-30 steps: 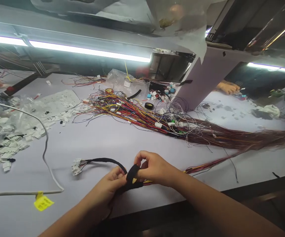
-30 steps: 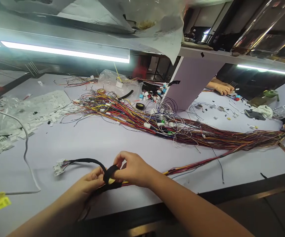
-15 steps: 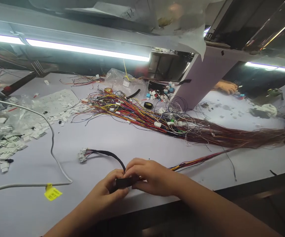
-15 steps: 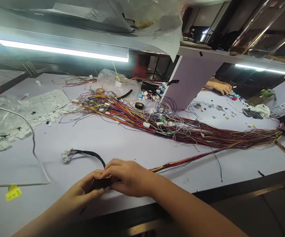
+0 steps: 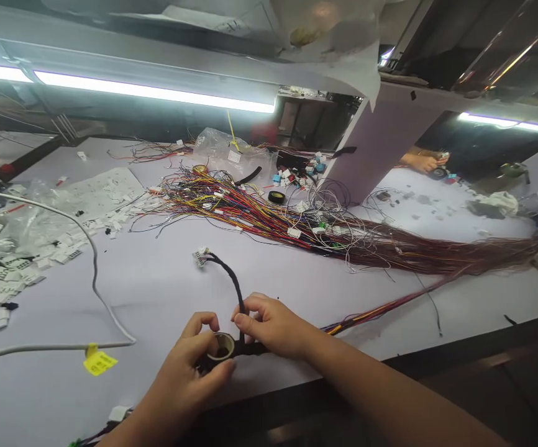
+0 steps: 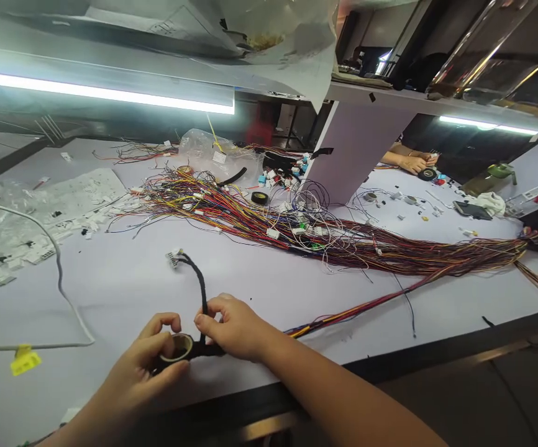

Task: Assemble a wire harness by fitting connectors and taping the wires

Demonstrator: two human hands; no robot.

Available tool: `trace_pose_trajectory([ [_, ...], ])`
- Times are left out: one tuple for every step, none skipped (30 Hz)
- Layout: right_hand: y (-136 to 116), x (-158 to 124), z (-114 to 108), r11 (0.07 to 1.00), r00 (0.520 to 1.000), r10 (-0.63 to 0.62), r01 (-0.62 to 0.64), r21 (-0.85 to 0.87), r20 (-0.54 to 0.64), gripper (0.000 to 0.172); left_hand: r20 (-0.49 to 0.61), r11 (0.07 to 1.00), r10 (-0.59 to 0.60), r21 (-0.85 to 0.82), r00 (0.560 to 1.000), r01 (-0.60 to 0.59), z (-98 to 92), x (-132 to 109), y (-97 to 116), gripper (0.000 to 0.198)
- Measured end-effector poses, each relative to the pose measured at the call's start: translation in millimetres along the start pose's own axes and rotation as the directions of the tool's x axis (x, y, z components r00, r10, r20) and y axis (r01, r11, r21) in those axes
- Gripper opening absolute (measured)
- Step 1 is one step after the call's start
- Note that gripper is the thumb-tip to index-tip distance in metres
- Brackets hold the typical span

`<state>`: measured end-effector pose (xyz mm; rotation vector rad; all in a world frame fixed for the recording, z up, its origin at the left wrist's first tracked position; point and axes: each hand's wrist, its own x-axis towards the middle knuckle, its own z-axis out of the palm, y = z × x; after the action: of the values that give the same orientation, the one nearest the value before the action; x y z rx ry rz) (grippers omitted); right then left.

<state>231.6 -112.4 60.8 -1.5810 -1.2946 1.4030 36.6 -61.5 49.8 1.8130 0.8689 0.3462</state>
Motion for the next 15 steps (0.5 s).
trace_pose_trajectory([
  [1.2,-2.3,-0.7,1.0,1.0,-0.015,0.015,-0.006,-0.014,0.022,-0.039,1.0,-0.02,-0.007,0.999,0.019,1.2,2.5,-3.9,0.027],
  [2.2,-4.6,-1.0,0.999,0.999,-0.043,0.042,-0.029,-0.027,0.021,-0.056,0.999,-0.045,-0.024,0.997,0.044,2.6,5.8,-7.2,0.025],
  [2.8,-6.6,-0.7,0.996,0.997,-0.072,0.07,-0.055,-0.038,0.021,-0.044,0.996,-0.076,-0.048,0.996,0.074,4.0,9.5,-9.6,0.022],
  [3.1,-8.5,0.1,0.993,0.995,-0.093,0.089,-0.076,-0.048,0.02,-0.019,0.992,-0.103,-0.079,0.994,0.101,5.4,13.4,-11.0,0.022],
  [3.1,-10.2,1.5,0.992,0.993,-0.102,0.097,-0.086,-0.056,0.021,0.008,0.986,-0.126,-0.11,0.992,0.126,6.7,17.1,-11.2,0.025],
  [2.7,-11.7,3.2,0.992,0.993,-0.101,0.095,-0.088,-0.065,0.022,0.027,0.979,-0.148,-0.135,0.989,0.15,7.9,20.5,-10.3,0.031],
  [1.8,-13.1,4.9,0.992,0.993,-0.095,0.089,-0.089,-0.072,0.024,0.04,0.972,-0.172,-0.153,0.984,0.176,8.9,23.3,-8.7,0.039],
  [0.5,-14.3,6.2,0.992,0.992,-0.095,0.088,-0.092,-0.077,0.027,0.046,0.964,-0.203,-0.167,0.978,0.208,9.8,25.4,-6.6,0.047],
  [-1.1,-15.5,6.6,0.991,0.992,-0.098,0.09,-0.102,-0.077,0.03,0.052,0.953,-0.24,-0.178,0.97,0.245,10.8,26.7,-4.6,0.052],
  [-2.9,-16.4,5.9,0.988,0.992,-0.107,0.1,-0.115,-0.065,0.032,0.059,0.942,-0.275,-0.185,0.96,0.281,11.8,27.4,-3.0,0.055],
  [-4.5,-17.0,3.9,0.985,0.992,-0.124,0.119,-0.128,-0.036,0.032,0.075,0.934,-0.295,-0.188,0.953,0.304,12.7,27.5,-2.1,0.055],
  [-5.5,-17.2,0.4,0.981,0.989,-0.145,0.145,-0.128,0.007,0.031,0.086,0.933,-0.291,-0.194,0.953,0.303,13.7,27.4,-2.3,0.053],
  [-5.5,-16.8,-4.3,0.98,0.985,-0.159,0.166,-0.11,0.064,0.03,0.1,0.938,-0.268,-0.201,0.958,0.283,14.6,27.1,-3.4,0.05],
  [-4.2,-15.8,-9.8,0.984,0.979,-0.154,0.164,-0.064,0.13,0.028,0.12,0.945,-0.233,-0.207,0.965,0.253,15.5,26.9,-5.4,0.048],
  [-1.6,-14.2,-15.6,0.992,0.972,-0.126,0.127,0.008,0.197,0.025,0.15,0.952,-0.195,-0.207,0.969,0.223,16.2,26.8,-7.8,0.047],
])
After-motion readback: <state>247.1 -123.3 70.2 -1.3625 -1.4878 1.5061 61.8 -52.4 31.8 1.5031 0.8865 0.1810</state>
